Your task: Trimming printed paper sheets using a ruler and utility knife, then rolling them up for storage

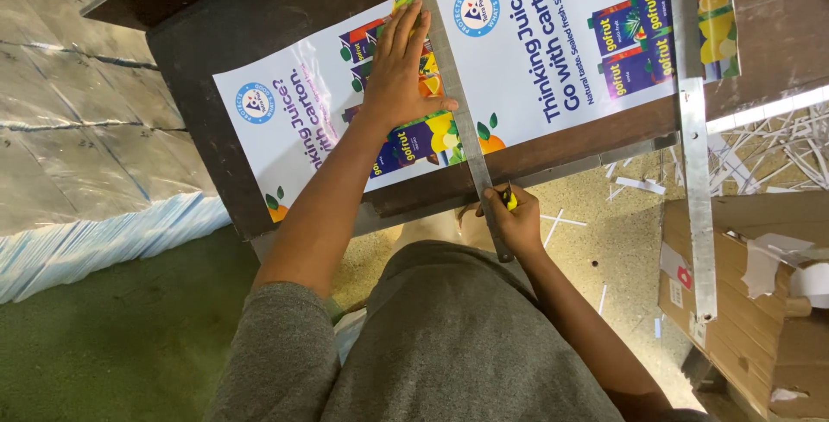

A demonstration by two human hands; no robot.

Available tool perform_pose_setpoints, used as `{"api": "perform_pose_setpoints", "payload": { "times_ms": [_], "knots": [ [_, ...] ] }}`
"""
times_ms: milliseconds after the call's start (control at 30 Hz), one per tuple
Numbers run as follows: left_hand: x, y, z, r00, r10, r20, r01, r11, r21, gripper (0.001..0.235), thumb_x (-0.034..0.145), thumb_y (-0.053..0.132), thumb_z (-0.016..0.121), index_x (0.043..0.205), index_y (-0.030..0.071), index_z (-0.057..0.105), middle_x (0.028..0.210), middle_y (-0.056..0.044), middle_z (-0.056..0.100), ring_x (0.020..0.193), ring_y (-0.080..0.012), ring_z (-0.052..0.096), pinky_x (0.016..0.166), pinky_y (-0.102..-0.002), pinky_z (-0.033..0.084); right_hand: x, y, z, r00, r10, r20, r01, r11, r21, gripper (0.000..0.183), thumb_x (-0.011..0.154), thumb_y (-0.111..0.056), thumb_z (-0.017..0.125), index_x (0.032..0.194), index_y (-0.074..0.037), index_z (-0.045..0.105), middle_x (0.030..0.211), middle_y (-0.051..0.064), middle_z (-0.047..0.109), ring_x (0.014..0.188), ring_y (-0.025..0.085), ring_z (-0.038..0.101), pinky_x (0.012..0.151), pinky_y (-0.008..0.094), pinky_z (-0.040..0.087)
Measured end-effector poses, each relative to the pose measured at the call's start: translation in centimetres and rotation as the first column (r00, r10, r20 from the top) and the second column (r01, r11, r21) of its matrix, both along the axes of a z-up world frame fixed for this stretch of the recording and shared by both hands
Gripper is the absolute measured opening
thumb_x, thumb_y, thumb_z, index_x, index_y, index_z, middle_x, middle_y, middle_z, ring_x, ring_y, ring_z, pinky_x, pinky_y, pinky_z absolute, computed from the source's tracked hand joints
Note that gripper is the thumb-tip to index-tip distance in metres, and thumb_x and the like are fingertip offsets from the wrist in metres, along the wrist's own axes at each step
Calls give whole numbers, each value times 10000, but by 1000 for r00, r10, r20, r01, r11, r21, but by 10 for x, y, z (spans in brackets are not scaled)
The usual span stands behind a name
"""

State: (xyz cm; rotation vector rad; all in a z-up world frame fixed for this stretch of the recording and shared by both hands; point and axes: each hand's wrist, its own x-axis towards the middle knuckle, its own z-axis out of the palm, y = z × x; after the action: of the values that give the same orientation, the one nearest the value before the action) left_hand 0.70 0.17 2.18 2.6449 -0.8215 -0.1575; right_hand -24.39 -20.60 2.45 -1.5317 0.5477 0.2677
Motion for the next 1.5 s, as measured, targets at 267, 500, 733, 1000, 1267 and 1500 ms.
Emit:
{"api": "perform_pose_setpoints", "payload": {
  "times_ms": [267, 500, 733, 1000, 1267, 1500],
  "knots": [
    [0, 1, -2, 1000, -7, 8, 7, 1000, 4, 1409, 788, 843, 961, 1677, 88, 170, 1761, -126, 135, 1645, -339, 121, 1365, -520, 155, 0, -1, -2, 999, 46, 4, -45, 997, -68, 268, 999, -191, 663, 757, -85, 707, 706, 41, 754, 631, 128, 639, 625, 301, 494],
    [1, -1, 2, 1000, 7, -16, -6, 1000, 18, 1388, 784, 854, 931, 1672, 81, 196, 1757, -122, 127, 1642, -330, 104, 1357, -519, 139, 1, 0, 5, 999, 42, -6, -42, 997, -60, 279, 1003, -206, 641, 761, -82, 704, 708, 39, 749, 608, 123, 607, 592, 298, 472],
    [1, -2, 4, 1000, 2, -3, -2, 1000, 9, 1376, 793, 848, 926, 1672, 81, 196, 1756, -124, 141, 1641, -338, 129, 1356, -522, 153, 3, 0, 10, 999, 38, -15, -39, 996, -80, 326, 991, -197, 615, 700, -86, 710, 680, 24, 726, 581, 113, 578, 561, 286, 445],
    [1, -1, 1, 1000, 5, -4, -5, 1000, 0, 1393, 783, 820, 963, 1672, 91, 177, 1758, -121, 130, 1640, -352, 125, 1350, -540, 176, 1, 0, 7, 1000, 20, -23, -21, 998, -54, 352, 1002, -216, 637, 691, -74, 723, 641, 21, 701, 506, 89, 507, 477, 263, 380],
    [1, 1, -6, 1000, -3, 10, 3, 1000, -8, 1403, 786, 850, 925, 1677, 87, 155, 1761, -133, 126, 1646, -352, 116, 1357, -540, 148, 0, 1, 2, 1000, 28, 0, -28, 997, -71, 313, 995, -207, 625, 717, -81, 698, 665, 25, 729, 560, 99, 574, 528, 274, 449],
    [0, 0, -4, 1000, 4, -2, -4, 1000, 7, 1390, 801, 844, 921, 1681, 102, 142, 1767, -122, 109, 1652, -341, 96, 1362, -529, 127, 4, 1, 13, 999, 44, -24, -46, 996, -82, 348, 1002, -212, 619, 691, -92, 719, 663, 16, 714, 552, 99, 543, 522, 278, 420]
  ]
}}
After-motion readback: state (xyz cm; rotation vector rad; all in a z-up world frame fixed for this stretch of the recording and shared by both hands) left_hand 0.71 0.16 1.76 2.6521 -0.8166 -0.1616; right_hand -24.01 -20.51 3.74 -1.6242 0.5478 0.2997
